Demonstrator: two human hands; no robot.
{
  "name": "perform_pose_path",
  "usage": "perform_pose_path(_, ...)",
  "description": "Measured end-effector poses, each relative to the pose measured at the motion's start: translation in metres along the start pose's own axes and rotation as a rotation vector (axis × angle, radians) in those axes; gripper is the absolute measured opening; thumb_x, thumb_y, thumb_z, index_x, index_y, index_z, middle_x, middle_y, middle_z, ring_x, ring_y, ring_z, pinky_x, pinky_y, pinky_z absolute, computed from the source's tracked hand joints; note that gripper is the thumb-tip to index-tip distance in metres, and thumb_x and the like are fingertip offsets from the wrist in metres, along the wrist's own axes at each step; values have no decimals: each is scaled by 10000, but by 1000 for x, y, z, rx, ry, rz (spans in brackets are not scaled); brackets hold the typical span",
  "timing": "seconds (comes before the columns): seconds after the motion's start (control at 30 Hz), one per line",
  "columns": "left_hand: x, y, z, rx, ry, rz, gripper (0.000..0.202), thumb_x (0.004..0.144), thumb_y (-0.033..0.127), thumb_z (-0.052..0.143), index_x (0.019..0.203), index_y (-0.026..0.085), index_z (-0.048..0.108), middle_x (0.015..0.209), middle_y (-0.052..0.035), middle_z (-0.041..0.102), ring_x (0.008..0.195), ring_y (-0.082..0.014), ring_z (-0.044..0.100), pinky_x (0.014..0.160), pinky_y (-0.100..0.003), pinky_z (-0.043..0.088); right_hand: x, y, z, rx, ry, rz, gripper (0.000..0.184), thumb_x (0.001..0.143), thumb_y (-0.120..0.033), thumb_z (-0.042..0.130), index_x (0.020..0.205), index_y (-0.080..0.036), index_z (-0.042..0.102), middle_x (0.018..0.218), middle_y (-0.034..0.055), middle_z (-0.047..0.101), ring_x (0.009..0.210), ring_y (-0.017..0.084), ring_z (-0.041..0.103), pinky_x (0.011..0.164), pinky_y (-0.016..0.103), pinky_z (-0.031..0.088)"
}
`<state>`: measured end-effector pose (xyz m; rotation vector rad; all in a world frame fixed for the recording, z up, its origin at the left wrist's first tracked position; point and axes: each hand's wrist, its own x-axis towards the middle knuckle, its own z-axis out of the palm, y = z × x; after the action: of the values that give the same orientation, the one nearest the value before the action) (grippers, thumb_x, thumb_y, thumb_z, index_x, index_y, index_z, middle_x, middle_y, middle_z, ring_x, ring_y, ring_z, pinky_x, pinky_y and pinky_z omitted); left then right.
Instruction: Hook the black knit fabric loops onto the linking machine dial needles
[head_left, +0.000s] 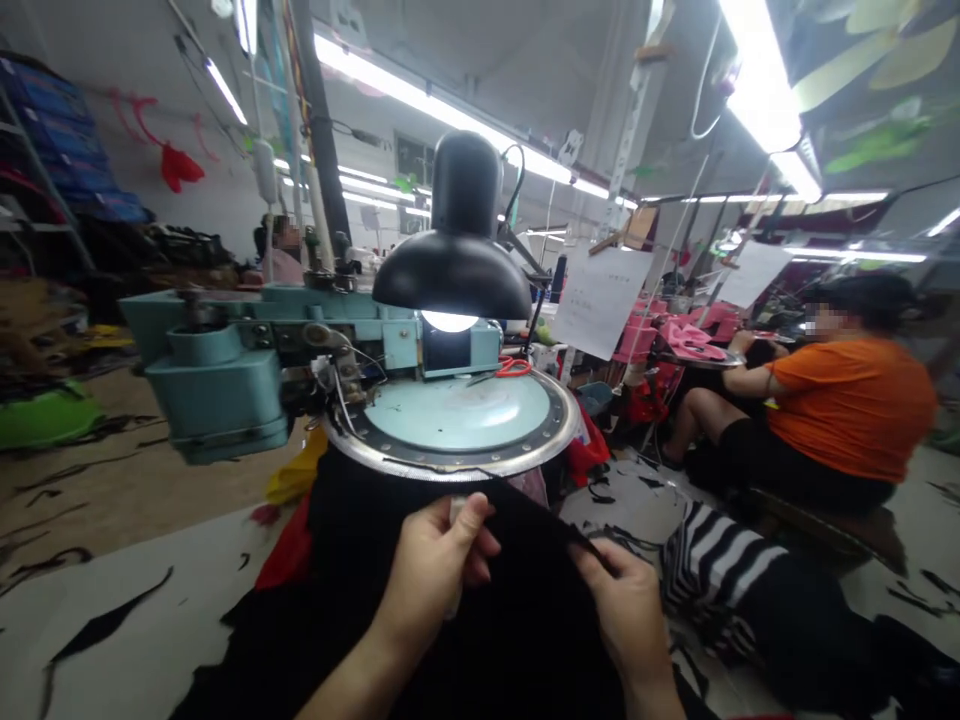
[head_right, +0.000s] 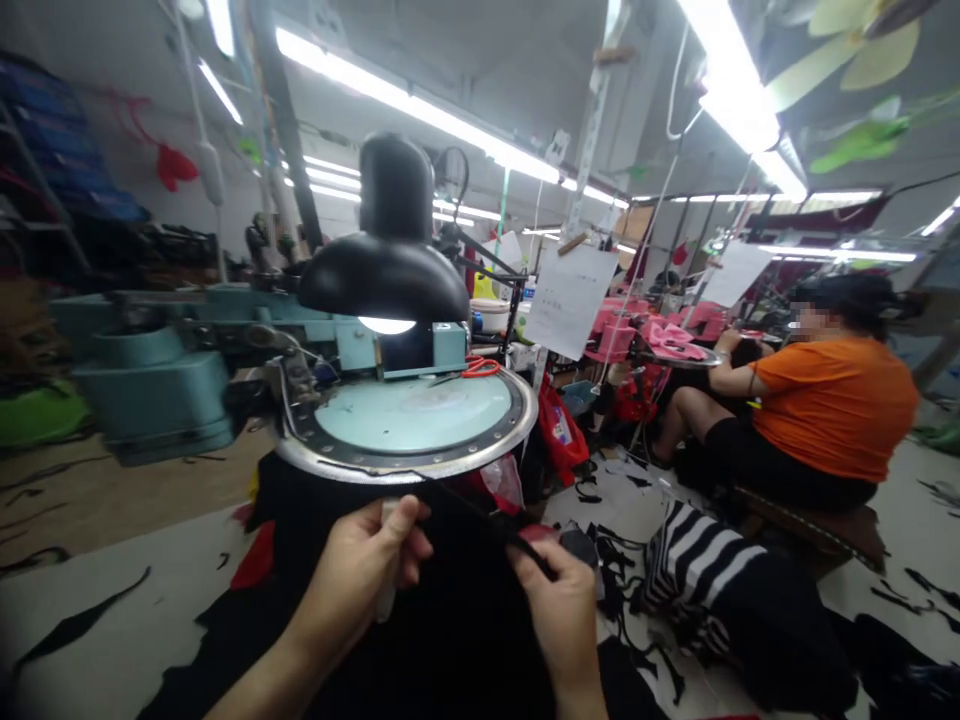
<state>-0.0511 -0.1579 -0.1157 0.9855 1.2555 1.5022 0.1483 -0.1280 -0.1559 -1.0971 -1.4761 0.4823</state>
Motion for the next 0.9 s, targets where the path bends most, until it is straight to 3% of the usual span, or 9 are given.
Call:
perform_pose_path(0.13,-11,5,4,-46,-5,20,535,716,652,739,770,121,702,542,-41,654,396,-99,536,393,-180,395,12,-20,-6,118,-142,-259,241,904,-195,541,935,-233,777,926,39,765,861,207,722,770,299,577)
perform_pose_path(0.27,-17,7,11,-86,18,42,532,707,651,751,780,124,714,557,-37,656,409,-96,545,400,-176,403,38,-51,13,24,-296,-394,150,870,-240,636,897,-210,780,758,37,742,699,192,687,667,297,550)
perform_pose_path(0.4,-11,5,20,-93,-13,18,544,709,658,746,788,121,716,562,-42,657,403,-99,544,379,-172,380,48,-60,31,157,-180,-309,100,867,-228,668,888,-211,764,802,30,770,707,173,710,673,258,556)
perform_pose_path(0.5,-1,0,31,-98,-9,8,547,693,654,761,775,115,715,543,-38,647,394,-93,532,392,-177,392,53,-48,31,143,-48,-204,51,815,-210,675,848,-207,713,769,3,732,702,161,685,693,246,554)
perform_pose_path(0.6,6,-10,40,-78,7,17,541,695,651,756,756,116,710,558,-47,656,416,-101,546,423,-189,411,57,-12,17,47,14,-18,113,735,-249,722,837,-200,716,772,2,717,716,179,664,702,275,548)
perform_pose_path(0.7,0,-16,33,30,-11,-15,531,745,674,686,741,143,709,559,-49,656,412,-102,518,416,-197,384,49,32,-2,49,-25,138,158,691,-317,755,645,-171,718,577,3,660,538,182,612,492,260,495)
perform_pose_path(0.77,-10,-4,18,233,-186,-20,476,756,654,680,711,182,723,508,-34,627,385,-106,476,385,-204,341,44,47,-13,91,-102,132,214,717,-355,757,607,-174,734,525,4,645,483,182,600,435,257,475)
perform_pose_path(0.83,-16,26,1,502,-356,127,330,670,546,802,645,225,734,492,-22,622,424,-132,510,408,-221,371,45,44,-20,145,-146,25,149,796,-319,704,759,-207,795,713,31,744,647,211,692,576,280,561)
perform_pose_path(0.9,-8,69,-8,734,-296,383,252,672,492,815,618,257,739,543,-18,660,486,-152,562,487,-239,422,52,28,-23,206,-195,-139,209,859,-214,600,892,-253,803,911,33,779,839,209,726,755,293,581)
